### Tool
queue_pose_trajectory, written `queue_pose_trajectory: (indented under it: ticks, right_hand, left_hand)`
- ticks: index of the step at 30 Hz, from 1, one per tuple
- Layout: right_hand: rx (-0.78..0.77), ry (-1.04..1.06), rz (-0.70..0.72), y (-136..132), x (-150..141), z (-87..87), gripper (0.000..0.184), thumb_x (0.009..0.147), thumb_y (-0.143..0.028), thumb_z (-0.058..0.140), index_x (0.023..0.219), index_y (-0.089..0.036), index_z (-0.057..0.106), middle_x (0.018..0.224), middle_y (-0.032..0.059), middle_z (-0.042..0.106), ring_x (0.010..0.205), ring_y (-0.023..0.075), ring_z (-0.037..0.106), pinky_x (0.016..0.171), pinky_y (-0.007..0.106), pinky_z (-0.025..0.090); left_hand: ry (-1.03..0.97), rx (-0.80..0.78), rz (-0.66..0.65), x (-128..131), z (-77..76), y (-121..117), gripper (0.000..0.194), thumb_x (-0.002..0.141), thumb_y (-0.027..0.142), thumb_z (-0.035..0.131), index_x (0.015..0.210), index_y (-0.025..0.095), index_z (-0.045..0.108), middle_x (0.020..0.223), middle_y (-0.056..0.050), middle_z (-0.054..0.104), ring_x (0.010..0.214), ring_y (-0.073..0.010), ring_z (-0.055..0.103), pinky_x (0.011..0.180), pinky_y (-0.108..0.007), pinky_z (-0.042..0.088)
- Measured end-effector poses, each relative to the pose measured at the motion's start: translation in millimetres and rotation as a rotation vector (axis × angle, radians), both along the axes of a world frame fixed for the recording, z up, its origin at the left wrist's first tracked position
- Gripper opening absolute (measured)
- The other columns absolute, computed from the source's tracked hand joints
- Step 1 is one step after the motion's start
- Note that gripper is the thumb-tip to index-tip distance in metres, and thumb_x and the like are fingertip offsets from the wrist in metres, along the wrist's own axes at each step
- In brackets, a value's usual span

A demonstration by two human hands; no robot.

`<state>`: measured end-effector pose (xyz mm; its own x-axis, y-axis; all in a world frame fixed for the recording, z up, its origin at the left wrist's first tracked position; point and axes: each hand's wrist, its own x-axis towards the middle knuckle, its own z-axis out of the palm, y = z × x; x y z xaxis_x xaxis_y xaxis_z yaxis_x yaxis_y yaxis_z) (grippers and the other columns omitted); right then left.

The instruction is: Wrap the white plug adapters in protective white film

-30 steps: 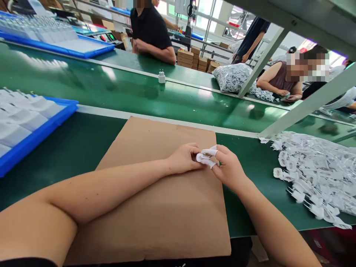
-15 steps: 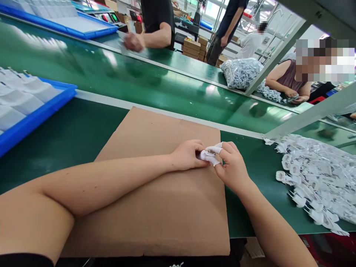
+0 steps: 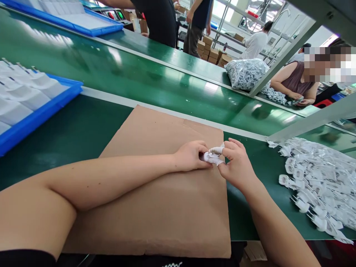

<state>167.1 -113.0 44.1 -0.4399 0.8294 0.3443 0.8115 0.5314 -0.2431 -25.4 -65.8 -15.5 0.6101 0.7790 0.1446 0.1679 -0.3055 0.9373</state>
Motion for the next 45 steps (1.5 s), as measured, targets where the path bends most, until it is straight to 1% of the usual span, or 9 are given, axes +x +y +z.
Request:
queue_pose_trajectory:
  ticks: [7, 12, 15, 18, 22, 27, 34, 38, 45]
  right_hand:
    - [-0.088, 0.031, 0.044, 2, 0, 2.4, 0.022, 0.066, -0.006, 0.058, 0.075, -0.024, 0.065, 0.069, -0.0041, 0.048, 0.066, 0.016, 0.054, 0.119, 0.05, 0.04]
    - [0.011, 0.055, -0.06, -3, -1, -8.8, 0.017, 0.064, -0.008, 0.059, 0.07, -0.024, 0.062, 0.071, -0.0026, 0.047, 0.068, 0.0171, 0.051, 0.115, 0.053, 0.041]
    - [0.034, 0.144, -0.112, -7, -3, -20.9, 0.025, 0.07, -0.01, 0.06, 0.087, -0.025, 0.072, 0.075, 0.0, 0.05, 0.077, 0.0211, 0.055, 0.102, 0.051, 0.049]
    - [-0.063, 0.334, -0.119, -3, -3, -31.3, 0.026, 0.082, -0.019, 0.066, 0.106, -0.025, 0.074, 0.088, 0.0033, 0.06, 0.086, 0.0228, 0.061, 0.09, 0.044, 0.055]
    - [-0.206, 0.544, -0.008, 4, 1, -34.9, 0.035, 0.084, -0.032, 0.078, 0.118, -0.026, 0.071, 0.112, 0.0063, 0.069, 0.103, 0.0235, 0.069, 0.093, 0.043, 0.058]
    - [-0.018, 0.515, 0.029, -1, 4, -23.6, 0.022, 0.091, -0.024, 0.073, 0.113, -0.028, 0.075, 0.108, 0.0056, 0.073, 0.099, 0.0231, 0.071, 0.088, 0.042, 0.06]
    - [0.228, 0.607, 0.157, -12, 1, -19.1, 0.04, 0.087, -0.015, 0.079, 0.122, -0.032, 0.072, 0.112, 0.0066, 0.073, 0.101, 0.0254, 0.071, 0.085, 0.044, 0.063]
    - [0.34, 0.58, 0.146, -22, -3, -16.7, 0.045, 0.086, -0.013, 0.079, 0.126, -0.031, 0.07, 0.106, 0.0073, 0.074, 0.094, 0.0261, 0.073, 0.076, 0.044, 0.065]
    - [0.456, 0.498, 0.188, -35, -6, -7.2, 0.047, 0.086, -0.014, 0.074, 0.13, -0.029, 0.069, 0.104, 0.0106, 0.074, 0.087, 0.0283, 0.074, 0.058, 0.041, 0.064]
  left_hand:
    - [0.017, -0.027, -0.012, -2, 2.9, -1, 0.024, 0.071, 0.039, 0.088, 0.081, 0.019, 0.078, 0.092, -0.002, 0.065, 0.073, -0.0141, 0.057, 0.065, -0.027, 0.046]
    - [0.028, -0.025, -0.001, -1, 2.4, -2, 0.023, 0.073, 0.038, 0.085, 0.082, 0.019, 0.078, 0.093, -0.003, 0.066, 0.077, -0.0156, 0.06, 0.068, -0.028, 0.047]
    - [0.029, -0.002, 0.02, 0, 0.8, -1, 0.022, 0.075, 0.039, 0.083, 0.08, 0.019, 0.076, 0.091, -0.002, 0.065, 0.082, -0.0179, 0.062, 0.071, -0.029, 0.048]
    - [0.013, 0.055, 0.032, 0, -1.0, 1, 0.02, 0.077, 0.038, 0.08, 0.08, 0.02, 0.074, 0.09, -0.003, 0.066, 0.091, -0.0213, 0.063, 0.076, -0.031, 0.049]
    - [-0.062, 0.168, 0.064, -1, -4.7, 1, 0.014, 0.082, 0.031, 0.075, 0.09, 0.019, 0.072, 0.101, -0.006, 0.068, 0.098, -0.0224, 0.063, 0.085, -0.035, 0.051]
    - [-0.212, 0.245, 0.097, 0, -9.1, -5, 0.022, 0.087, 0.028, 0.069, 0.107, 0.019, 0.067, 0.111, -0.008, 0.065, 0.088, -0.0171, 0.064, 0.076, -0.031, 0.053]
    - [-0.44, 0.51, -0.045, -8, -1.4, -7, 0.042, 0.093, 0.031, 0.057, 0.133, 0.021, 0.053, 0.122, -0.013, 0.063, 0.102, -0.0231, 0.062, 0.082, -0.036, 0.055]
    - [-0.49, 0.722, -0.037, -9, 2.0, -10, 0.053, 0.091, 0.03, 0.059, 0.142, 0.021, 0.049, 0.124, -0.014, 0.063, 0.114, -0.0279, 0.063, 0.097, -0.043, 0.056]
    - [-0.498, 0.93, 0.004, -5, 2.1, -16, 0.063, 0.096, 0.039, 0.057, 0.154, 0.02, 0.04, 0.124, -0.014, 0.067, 0.11, -0.0271, 0.067, 0.094, -0.038, 0.058]
